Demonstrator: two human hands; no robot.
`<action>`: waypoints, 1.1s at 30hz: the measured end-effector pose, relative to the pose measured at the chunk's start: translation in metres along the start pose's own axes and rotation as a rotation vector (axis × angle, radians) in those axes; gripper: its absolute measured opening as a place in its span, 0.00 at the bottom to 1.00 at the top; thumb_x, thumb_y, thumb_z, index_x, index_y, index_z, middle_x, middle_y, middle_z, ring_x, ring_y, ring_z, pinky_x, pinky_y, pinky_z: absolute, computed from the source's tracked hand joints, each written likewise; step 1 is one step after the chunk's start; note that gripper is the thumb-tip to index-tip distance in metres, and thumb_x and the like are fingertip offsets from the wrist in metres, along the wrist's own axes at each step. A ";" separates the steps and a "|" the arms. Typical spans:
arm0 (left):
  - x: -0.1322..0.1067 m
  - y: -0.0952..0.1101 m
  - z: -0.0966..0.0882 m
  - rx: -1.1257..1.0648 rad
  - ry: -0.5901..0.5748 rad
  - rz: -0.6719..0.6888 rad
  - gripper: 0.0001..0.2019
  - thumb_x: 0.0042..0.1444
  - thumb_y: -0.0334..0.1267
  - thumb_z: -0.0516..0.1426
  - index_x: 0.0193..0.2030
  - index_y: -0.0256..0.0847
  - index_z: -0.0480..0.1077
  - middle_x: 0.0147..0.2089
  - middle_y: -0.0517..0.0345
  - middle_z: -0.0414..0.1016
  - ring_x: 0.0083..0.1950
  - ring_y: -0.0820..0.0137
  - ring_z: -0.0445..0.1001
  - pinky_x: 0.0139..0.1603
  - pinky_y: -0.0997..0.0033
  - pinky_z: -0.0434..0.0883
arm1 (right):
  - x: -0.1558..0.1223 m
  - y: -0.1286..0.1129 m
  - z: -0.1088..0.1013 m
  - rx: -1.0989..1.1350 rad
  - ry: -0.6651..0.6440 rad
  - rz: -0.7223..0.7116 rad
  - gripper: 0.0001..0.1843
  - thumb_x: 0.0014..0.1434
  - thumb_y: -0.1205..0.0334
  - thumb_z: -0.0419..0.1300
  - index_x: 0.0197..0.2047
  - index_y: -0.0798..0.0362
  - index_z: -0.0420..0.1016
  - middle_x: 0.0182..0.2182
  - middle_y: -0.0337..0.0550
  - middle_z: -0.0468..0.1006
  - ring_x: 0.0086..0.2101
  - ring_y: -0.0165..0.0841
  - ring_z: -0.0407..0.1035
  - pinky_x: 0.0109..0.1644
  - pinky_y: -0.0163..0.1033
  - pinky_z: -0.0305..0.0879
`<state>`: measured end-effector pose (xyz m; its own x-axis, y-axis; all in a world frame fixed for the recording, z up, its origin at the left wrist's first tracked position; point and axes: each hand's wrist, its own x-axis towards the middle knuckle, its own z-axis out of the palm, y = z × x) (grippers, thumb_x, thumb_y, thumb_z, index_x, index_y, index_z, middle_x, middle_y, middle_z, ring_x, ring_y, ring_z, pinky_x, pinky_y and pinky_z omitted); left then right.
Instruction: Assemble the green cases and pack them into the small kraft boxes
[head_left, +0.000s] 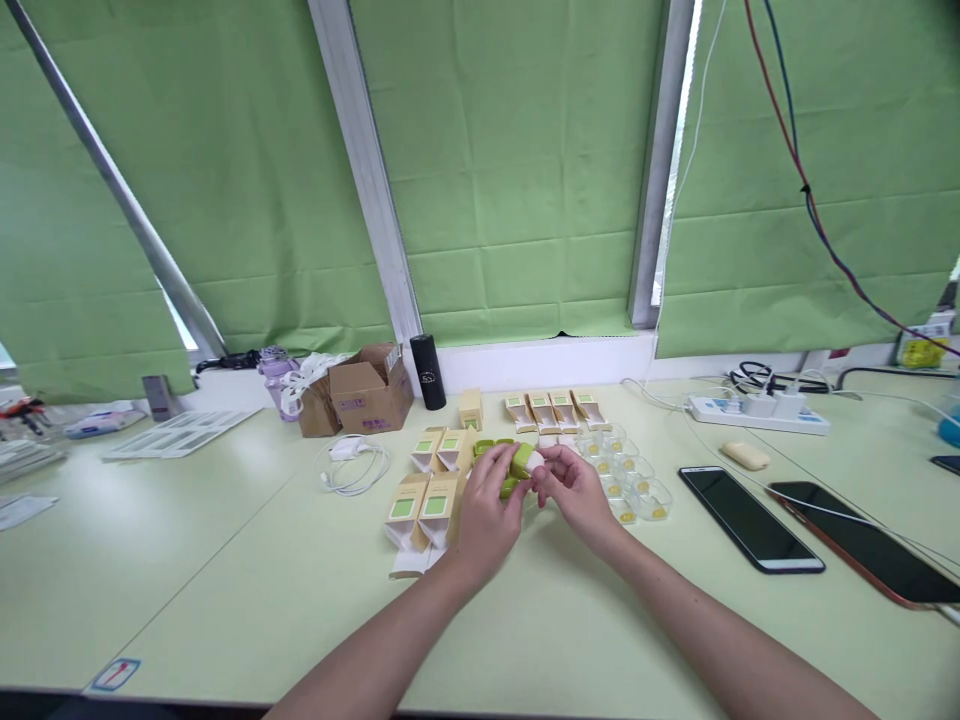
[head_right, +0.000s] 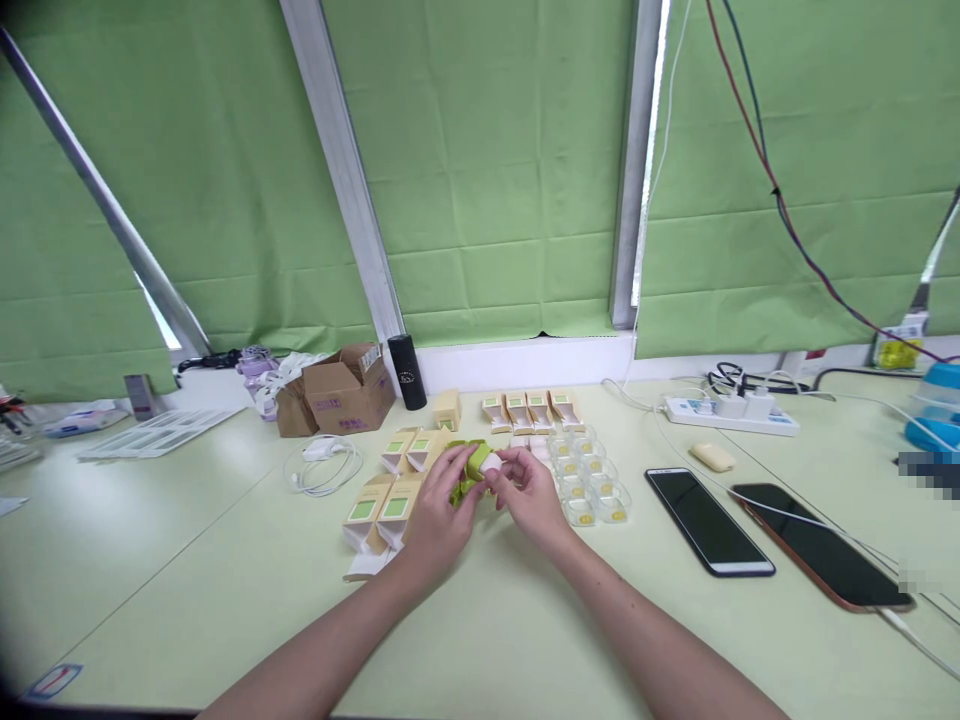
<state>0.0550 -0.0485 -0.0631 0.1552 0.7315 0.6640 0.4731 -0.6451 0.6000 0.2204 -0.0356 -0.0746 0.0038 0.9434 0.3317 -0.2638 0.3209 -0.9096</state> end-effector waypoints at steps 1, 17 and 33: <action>0.000 0.000 0.000 -0.032 -0.005 -0.037 0.22 0.71 0.39 0.59 0.70 0.49 0.71 0.68 0.47 0.74 0.68 0.55 0.74 0.69 0.53 0.72 | 0.000 0.000 0.000 -0.013 -0.008 -0.008 0.33 0.52 0.33 0.76 0.46 0.51 0.75 0.29 0.40 0.80 0.28 0.34 0.73 0.29 0.38 0.70; 0.010 -0.001 0.001 -0.662 -0.134 -0.315 0.29 0.63 0.52 0.68 0.67 0.41 0.75 0.66 0.42 0.79 0.66 0.52 0.78 0.65 0.55 0.79 | -0.009 -0.007 -0.014 -0.887 -0.066 -0.704 0.22 0.72 0.61 0.61 0.67 0.43 0.70 0.61 0.54 0.75 0.47 0.43 0.80 0.43 0.46 0.82; 0.006 -0.011 0.018 -0.779 -0.166 -0.345 0.30 0.65 0.58 0.64 0.66 0.42 0.72 0.63 0.41 0.80 0.58 0.55 0.84 0.57 0.56 0.83 | -0.007 -0.001 -0.016 -0.926 -0.117 -0.805 0.25 0.73 0.71 0.55 0.69 0.45 0.70 0.59 0.54 0.78 0.56 0.45 0.79 0.54 0.51 0.83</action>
<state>0.0660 -0.0331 -0.0736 0.2653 0.8980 0.3511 -0.2020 -0.3043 0.9309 0.2356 -0.0407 -0.0799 -0.2505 0.4512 0.8565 0.5571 0.7907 -0.2536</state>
